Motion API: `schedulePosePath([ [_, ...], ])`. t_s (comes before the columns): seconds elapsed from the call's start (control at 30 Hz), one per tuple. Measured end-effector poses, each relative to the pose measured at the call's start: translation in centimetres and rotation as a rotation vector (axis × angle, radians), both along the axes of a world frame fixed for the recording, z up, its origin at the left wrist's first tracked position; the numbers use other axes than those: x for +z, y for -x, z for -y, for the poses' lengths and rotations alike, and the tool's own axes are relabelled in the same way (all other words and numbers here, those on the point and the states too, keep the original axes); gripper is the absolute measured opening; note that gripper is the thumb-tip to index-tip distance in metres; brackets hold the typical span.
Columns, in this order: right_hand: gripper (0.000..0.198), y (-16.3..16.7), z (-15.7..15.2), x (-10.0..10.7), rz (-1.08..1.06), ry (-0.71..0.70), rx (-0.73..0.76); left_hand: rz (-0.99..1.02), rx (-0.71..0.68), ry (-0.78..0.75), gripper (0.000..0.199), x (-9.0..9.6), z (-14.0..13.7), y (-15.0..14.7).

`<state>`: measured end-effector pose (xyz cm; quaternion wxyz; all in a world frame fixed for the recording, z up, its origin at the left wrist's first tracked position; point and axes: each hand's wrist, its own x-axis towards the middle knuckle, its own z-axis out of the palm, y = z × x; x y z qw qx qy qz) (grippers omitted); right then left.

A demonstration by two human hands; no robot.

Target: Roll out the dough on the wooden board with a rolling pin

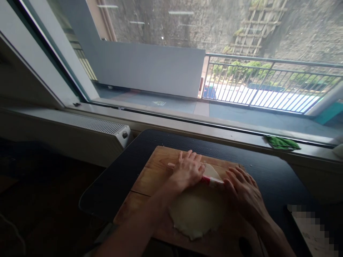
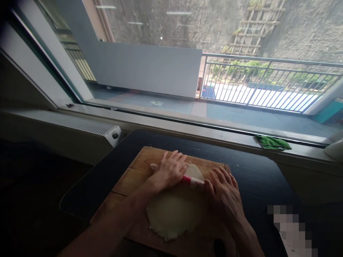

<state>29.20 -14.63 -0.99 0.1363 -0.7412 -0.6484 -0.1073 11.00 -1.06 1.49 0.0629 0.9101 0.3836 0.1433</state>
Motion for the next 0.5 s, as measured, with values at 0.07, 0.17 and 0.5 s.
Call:
schedulePosePath([
  [0.07, 0.042, 0.2, -0.6, 0.0, 0.032, -0.003, -0.041, -0.029, 0.002, 0.030, 0.051, 0.1, -0.3, -0.2],
  [0.17, 0.043, 0.6, 1.8, -0.8, 0.057, -0.019, 0.060, 0.003, -0.046, -0.034, 0.050, -0.4, 2.7, 2.2],
  [0.5, 0.053, 2.5, 1.0, -0.3, 0.019, 0.047, -0.072, 0.001, -0.034, -0.105, 0.052, -1.3, 4.8, 4.1],
])
